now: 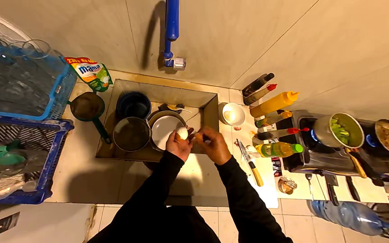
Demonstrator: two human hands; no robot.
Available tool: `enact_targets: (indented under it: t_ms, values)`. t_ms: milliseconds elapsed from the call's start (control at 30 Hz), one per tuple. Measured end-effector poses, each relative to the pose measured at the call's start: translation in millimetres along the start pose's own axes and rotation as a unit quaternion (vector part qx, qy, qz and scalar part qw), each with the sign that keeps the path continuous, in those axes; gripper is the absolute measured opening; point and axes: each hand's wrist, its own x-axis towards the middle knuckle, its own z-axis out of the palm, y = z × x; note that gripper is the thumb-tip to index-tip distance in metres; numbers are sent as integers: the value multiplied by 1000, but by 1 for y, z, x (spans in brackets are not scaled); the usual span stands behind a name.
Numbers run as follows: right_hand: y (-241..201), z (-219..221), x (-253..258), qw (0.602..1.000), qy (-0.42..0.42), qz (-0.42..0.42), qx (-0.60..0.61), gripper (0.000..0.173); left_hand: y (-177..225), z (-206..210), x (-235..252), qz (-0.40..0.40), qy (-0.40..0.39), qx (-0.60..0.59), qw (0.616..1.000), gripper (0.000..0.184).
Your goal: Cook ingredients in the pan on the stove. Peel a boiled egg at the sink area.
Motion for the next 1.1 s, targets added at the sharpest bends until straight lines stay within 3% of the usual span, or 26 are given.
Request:
enact_targets:
  t_ms: [67, 133, 233, 300, 467, 600, 1100]
  values:
    - [-5, -14, 2, 988, -9, 113, -109, 44, 4, -2, 2, -2, 1, 10, 1000, 63]
    - [-7, -12, 2, 982, 10, 125, -141, 57, 7, -1, 1, 3, -10, 13, 1000, 65]
    - [-12, 17, -2, 995, 53, 11, -82, 50, 4, 10, -6, 20, 22, 10, 1000, 57]
    - [-13, 35, -1, 997, 69, -18, -38, 49, -1, 17, -8, 26, 65, 3, 998, 46]
    - [-7, 37, 9, 989, 114, 2, 98, 43, -1, 11, -12, 40, -34, 30, 998, 39]
    - [1, 27, 11, 972, 103, 35, 208, 37, 7, 3, -3, 95, -87, 137, 982, 35]
    - [1, 25, 13, 953, 94, 92, 274, 36, -1, -15, 10, 121, -127, 185, 967, 31]
